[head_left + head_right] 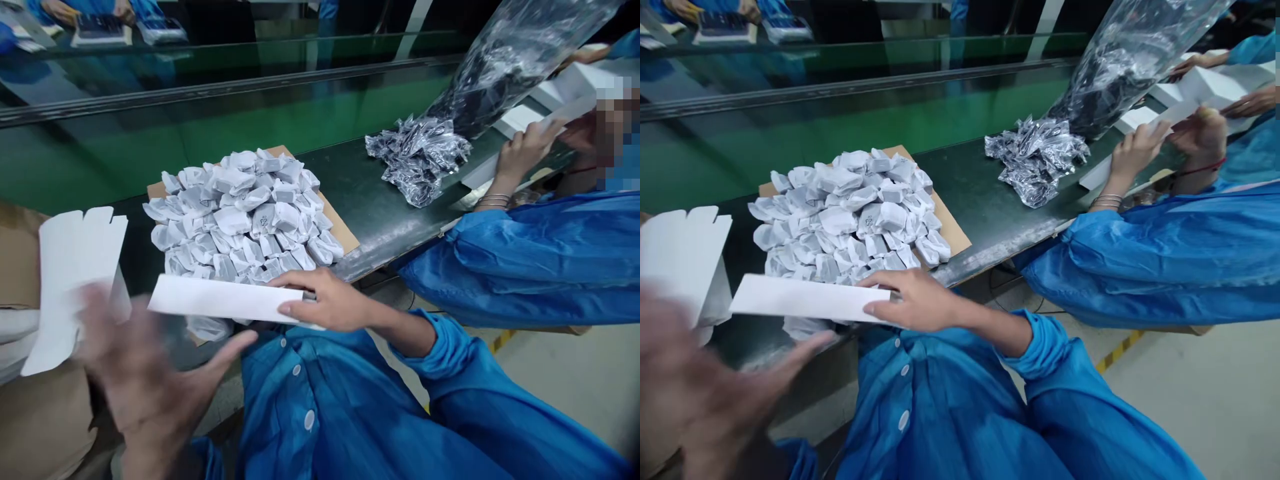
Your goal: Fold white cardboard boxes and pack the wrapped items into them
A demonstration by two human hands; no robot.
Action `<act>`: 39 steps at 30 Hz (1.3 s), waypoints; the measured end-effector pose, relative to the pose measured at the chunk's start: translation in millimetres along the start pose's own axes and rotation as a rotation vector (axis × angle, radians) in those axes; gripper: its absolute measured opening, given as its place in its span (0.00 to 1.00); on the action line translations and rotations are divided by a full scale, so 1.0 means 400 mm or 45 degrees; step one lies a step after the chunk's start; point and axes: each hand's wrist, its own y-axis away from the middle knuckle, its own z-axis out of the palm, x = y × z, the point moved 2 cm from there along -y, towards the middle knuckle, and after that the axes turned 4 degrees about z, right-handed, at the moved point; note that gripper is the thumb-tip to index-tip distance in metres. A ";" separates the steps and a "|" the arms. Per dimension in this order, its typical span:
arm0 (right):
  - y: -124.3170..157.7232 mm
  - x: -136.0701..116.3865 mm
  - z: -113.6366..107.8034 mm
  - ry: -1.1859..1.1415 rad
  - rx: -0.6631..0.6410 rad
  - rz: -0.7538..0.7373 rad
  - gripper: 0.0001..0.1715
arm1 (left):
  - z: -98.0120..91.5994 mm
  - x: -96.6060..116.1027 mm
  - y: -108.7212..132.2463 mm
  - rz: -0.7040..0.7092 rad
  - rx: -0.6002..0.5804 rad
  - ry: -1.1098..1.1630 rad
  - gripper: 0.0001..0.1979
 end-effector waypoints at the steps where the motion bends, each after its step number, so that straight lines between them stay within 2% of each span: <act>1: -0.005 -0.005 -0.025 0.008 -0.061 -0.055 0.20 | 0.001 0.005 -0.012 0.159 -0.037 -0.002 0.38; 3: -0.004 -0.010 -0.073 0.061 -0.103 -0.149 0.20 | 0.012 0.007 -0.025 0.436 -0.157 -0.044 0.31; 4: 0.001 -0.006 -0.099 0.132 -0.006 -0.141 0.21 | 0.019 -0.002 -0.030 0.473 -0.190 -0.083 0.29; 5: 0.011 0.006 -0.126 0.243 0.175 -0.089 0.21 | 0.026 -0.018 -0.034 0.424 -0.186 -0.132 0.30; 7: 0.036 0.048 -0.178 0.523 0.562 0.110 0.22 | 0.038 -0.064 -0.043 0.215 -0.140 -0.265 0.33; 8: 0.048 0.075 -0.198 0.640 0.672 0.206 0.23 | 0.047 -0.089 -0.048 0.121 -0.157 -0.314 0.34; 10: 0.061 0.136 -0.224 0.756 0.678 0.314 0.22 | 0.068 -0.132 -0.059 0.048 -0.247 -0.311 0.35; 13: 0.064 0.212 -0.242 0.729 0.625 0.329 0.11 | 0.099 -0.167 -0.078 0.113 -0.358 -0.205 0.36; 14: 0.066 0.229 -0.247 0.728 0.657 0.330 0.10 | 0.106 -0.170 -0.084 0.136 -0.368 -0.178 0.37; 18: 0.100 0.267 -0.257 0.844 0.895 0.315 0.15 | 0.117 -0.155 -0.100 0.170 -0.371 -0.158 0.39; 20: 0.124 0.273 -0.248 0.951 0.939 0.265 0.16 | 0.121 -0.140 -0.106 0.199 -0.397 -0.153 0.38; 24: 0.152 0.267 -0.223 1.096 0.853 0.171 0.16 | 0.130 -0.120 -0.118 0.290 -0.460 -0.209 0.31; 28: 0.132 0.265 -0.245 1.134 0.811 0.188 0.23 | 0.132 -0.111 -0.129 0.326 -0.501 -0.236 0.24; 30: 0.113 0.268 -0.266 1.131 0.748 0.208 0.20 | 0.132 -0.110 -0.131 0.309 -0.551 -0.179 0.22; 32: 0.102 0.258 -0.286 1.133 0.759 0.224 0.15 | 0.128 -0.109 -0.130 0.289 -0.561 -0.098 0.21; 35: 0.103 0.184 -0.295 1.034 0.957 0.195 0.16 | 0.107 -0.103 -0.121 0.332 -0.522 -0.034 0.23; 36: 0.102 0.144 -0.287 0.928 0.957 0.130 0.18 | 0.096 -0.097 -0.117 0.365 -0.503 -0.046 0.25; 37: 0.098 0.100 -0.273 0.799 0.891 0.035 0.19 | 0.084 -0.090 -0.112 0.406 -0.487 -0.067 0.26; 39: 0.077 0.011 -0.231 0.593 0.558 -0.178 0.20 | 0.054 -0.071 -0.102 0.483 -0.452 -0.112 0.26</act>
